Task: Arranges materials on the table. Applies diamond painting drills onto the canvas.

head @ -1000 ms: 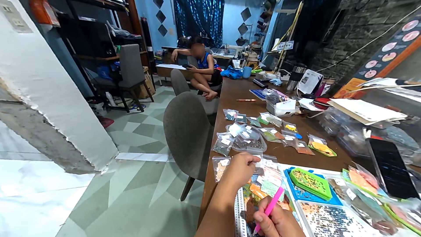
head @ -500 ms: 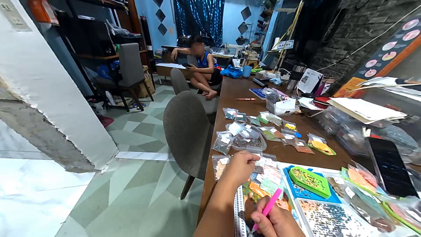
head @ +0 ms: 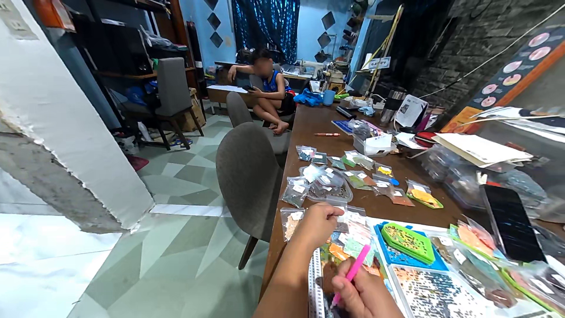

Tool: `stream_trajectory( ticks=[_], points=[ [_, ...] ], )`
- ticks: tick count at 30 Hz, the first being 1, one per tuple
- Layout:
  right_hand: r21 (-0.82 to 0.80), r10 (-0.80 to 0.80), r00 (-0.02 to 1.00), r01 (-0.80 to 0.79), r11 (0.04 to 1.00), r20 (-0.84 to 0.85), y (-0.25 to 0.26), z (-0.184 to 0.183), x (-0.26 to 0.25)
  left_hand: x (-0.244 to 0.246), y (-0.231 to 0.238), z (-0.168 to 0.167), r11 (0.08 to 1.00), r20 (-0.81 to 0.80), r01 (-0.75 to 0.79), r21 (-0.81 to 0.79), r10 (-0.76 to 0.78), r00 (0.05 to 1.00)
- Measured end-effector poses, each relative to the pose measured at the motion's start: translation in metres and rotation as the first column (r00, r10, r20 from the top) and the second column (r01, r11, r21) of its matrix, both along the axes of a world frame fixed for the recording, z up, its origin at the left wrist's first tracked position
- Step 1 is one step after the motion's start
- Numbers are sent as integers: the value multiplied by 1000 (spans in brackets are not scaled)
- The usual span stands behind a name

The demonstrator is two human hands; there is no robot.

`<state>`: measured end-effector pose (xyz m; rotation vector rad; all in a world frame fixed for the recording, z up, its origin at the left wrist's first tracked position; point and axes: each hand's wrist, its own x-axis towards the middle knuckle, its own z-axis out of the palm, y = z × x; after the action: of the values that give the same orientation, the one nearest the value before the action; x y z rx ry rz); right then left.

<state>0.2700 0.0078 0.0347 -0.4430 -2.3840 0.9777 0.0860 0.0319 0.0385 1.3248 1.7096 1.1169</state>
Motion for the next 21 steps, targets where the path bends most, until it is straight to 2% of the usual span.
stream_trajectory(
  ticks=[4, 7, 9, 13, 16, 17, 18, 19, 21],
  points=[
    [-346, -97, 992, 62, 936, -84, 12, 18, 9, -1, 1, 0, 1000, 6, -5, -11, 5, 1000],
    [-419, -99, 987, 39, 907, -123, 31, 31, 26, -2, 1, -1, 1000, 59, -12, 4, 12, 998],
    [-439, -13, 996, -25, 898, -84, 44, 40, 45, -3, 2, -3, 999, 125, -13, 29, 10, 992],
    [-416, 281, 955, -219, 882, 92, 73, 49, 91, -1, 2, -1, 999, 170, -14, 35, 8, 985],
    [-459, 359, 906, -227, 859, 223, 90, 56, 122, -2, 1, -2, 999, 162, -22, 46, 14, 987],
    [-454, 322, 922, -198, 869, 215, 97, 55, 131, -3, 1, -3, 998, 157, -24, 60, 14, 988],
    [-422, 219, 960, -128, 897, 175, 102, 53, 139, -3, 0, -5, 997, 156, -22, 79, 9, 988],
    [-364, 64, 993, -22, 931, 104, 107, 49, 146, -3, 0, -6, 994, 155, -21, 103, 5, 988],
    [-256, -240, 969, 217, 942, -60, 113, 39, 154, -2, -2, -7, 992, 142, -20, 127, 1, 990]
  ],
)
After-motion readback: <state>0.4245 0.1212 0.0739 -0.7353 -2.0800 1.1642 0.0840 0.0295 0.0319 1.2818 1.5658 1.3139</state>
